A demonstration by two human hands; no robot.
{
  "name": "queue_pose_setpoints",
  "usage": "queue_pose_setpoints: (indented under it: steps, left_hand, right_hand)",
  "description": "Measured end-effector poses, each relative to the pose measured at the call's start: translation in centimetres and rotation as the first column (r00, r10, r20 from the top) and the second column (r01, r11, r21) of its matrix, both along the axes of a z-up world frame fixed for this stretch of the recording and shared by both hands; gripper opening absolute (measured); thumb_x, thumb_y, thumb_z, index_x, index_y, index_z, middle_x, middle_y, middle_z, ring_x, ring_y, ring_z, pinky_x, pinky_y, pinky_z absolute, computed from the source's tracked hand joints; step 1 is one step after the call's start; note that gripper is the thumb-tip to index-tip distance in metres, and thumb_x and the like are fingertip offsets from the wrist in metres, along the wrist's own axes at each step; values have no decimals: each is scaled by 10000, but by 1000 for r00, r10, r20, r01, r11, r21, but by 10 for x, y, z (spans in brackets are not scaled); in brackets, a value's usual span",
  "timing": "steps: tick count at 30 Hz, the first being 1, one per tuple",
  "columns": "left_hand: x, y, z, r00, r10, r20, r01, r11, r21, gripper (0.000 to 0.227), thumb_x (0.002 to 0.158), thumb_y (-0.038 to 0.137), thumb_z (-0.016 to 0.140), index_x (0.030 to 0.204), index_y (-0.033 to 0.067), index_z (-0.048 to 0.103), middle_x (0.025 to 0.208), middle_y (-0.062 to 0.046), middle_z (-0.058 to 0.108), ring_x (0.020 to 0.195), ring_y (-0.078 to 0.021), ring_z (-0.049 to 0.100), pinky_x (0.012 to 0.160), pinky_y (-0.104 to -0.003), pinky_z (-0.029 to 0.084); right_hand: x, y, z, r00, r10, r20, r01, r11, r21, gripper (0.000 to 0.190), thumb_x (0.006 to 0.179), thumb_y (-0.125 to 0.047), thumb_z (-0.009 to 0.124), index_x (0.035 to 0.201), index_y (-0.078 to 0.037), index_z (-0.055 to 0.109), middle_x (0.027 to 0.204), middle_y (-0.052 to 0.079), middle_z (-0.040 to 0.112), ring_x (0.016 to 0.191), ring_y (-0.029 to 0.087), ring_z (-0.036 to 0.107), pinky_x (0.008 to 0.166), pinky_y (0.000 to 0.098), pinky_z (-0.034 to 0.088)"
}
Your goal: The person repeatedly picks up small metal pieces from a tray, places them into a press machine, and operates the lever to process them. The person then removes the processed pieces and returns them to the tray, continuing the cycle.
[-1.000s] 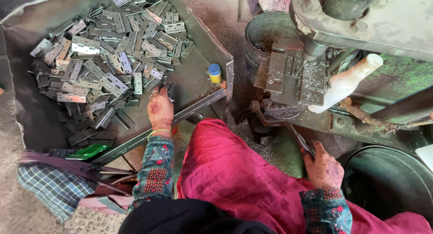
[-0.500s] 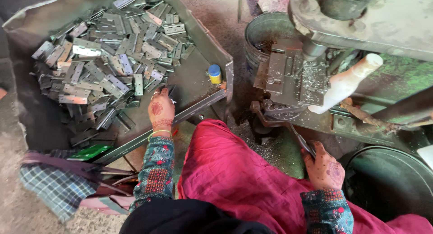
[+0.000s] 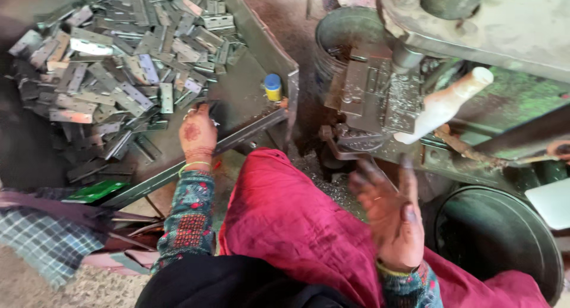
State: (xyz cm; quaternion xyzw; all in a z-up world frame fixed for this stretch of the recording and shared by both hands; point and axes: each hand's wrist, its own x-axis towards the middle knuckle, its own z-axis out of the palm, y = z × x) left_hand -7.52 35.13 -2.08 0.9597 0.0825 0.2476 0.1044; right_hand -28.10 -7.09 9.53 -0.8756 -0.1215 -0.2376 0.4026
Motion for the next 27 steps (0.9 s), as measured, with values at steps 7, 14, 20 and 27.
queue_pose_setpoints:
  steps: [7, 14, 20, 27]
  left_hand:
    - [-1, 2, 1, 999, 37, -34, -36, 998, 55, 328, 832, 126, 690, 1160, 108, 711, 1048, -189, 704, 945, -384, 697, 771, -490, 567]
    - [-1, 1, -3, 1000, -13, 5, 13, 998, 59, 312, 835, 102, 677, 1145, 113, 719, 1103, -174, 710, 979, -378, 696, 816, -482, 568]
    - [-6, 9, -8, 999, -31, 37, 28, 997, 73, 326, 864, 99, 694, 1181, 128, 760, 1132, -185, 724, 945, -381, 706, 801, -484, 566]
    - [-21, -50, 57, 1000, -8, 25, 9, 999, -35, 367, 820, 121, 737, 1182, 161, 784, 977, -187, 750, 875, -382, 721, 744, -493, 562]
  right_hand:
    - [-12, 14, 15, 983, 161, -91, -120, 929, 349, 631, 961, -321, 663, 1517, -102, 462, 1353, 159, 624, 1199, 368, 612, 1048, 462, 472]
    - [31, -62, -54, 828, -542, -147, 376, 729, -573, 423, 873, -322, 705, 1250, -131, 681, 1104, 127, 726, 1030, 352, 684, 897, 496, 509]
    - [32, -72, -96, 827, -490, -276, 379, 848, -372, 284, 891, -286, 688, 1147, -165, 698, 957, 151, 764, 892, 400, 714, 755, 510, 546]
    - [31, -69, -82, 819, -470, -329, 367, 870, -329, 244, 952, -319, 676, 1145, -173, 711, 964, 130, 763, 898, 378, 720, 762, 499, 546]
